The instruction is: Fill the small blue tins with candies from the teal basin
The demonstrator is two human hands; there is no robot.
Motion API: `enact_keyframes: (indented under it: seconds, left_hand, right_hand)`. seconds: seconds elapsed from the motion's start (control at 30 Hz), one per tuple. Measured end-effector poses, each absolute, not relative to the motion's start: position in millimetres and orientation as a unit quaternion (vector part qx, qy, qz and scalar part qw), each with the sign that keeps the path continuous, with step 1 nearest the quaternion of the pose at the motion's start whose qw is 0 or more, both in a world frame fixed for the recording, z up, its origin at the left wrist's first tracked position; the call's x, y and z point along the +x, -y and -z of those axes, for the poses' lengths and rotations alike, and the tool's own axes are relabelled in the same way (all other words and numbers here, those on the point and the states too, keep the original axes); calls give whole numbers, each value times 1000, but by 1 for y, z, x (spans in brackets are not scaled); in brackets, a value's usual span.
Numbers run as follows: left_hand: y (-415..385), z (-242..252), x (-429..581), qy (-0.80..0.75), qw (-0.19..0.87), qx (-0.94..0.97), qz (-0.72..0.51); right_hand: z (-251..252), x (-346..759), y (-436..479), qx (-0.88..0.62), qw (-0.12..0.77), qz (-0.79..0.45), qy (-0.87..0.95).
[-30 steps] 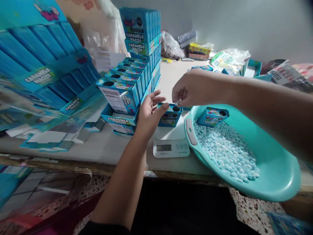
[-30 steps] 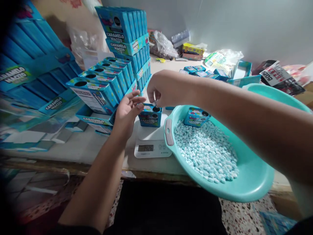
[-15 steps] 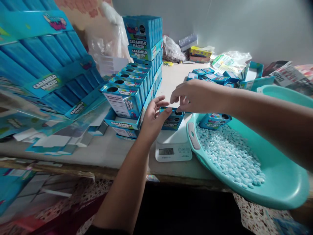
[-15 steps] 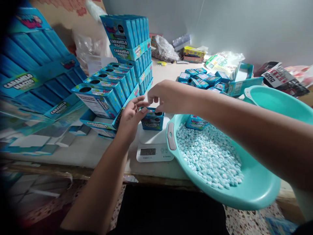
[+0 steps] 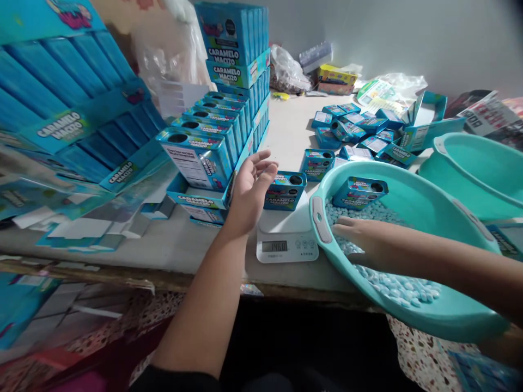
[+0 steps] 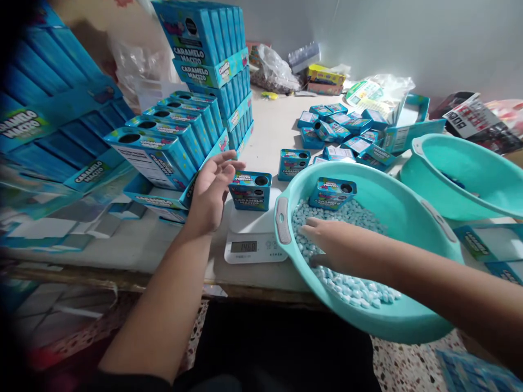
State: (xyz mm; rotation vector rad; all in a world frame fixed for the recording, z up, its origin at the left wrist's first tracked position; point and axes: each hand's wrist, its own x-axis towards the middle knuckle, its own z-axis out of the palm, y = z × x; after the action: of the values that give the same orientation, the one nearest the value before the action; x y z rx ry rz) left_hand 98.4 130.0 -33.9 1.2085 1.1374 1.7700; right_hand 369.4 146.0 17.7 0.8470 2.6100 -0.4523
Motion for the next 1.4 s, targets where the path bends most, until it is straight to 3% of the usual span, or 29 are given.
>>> enact_keyframes:
  seconds: [0.2,0.43,0.67,0.8,1.2,1.4]
  left_hand:
    - [-130,36,100,-444,367,470,-669]
    - [-134,41,99,-449,366,471,-666]
    - [-134,42,98,-470,359,466,-658]
    - [-136,43,98,-458,380,449,-666]
    - [-135,39,97,-452,412,443,-655]
    - [-134,41,97,-515,279,508,-631]
  right_hand:
    - [-12,379,-135,329,185,217,-900]
    - [-20,384,-141,284,180,186,-923]
    - [-79,328,-181,268,-45,54,-961]
    - [-92,280,-198,306,-118,77,-942]
    - [-76,257,-201,196,-59,66,-977]
    - [-78,256,-200,221,-59,83,-970]
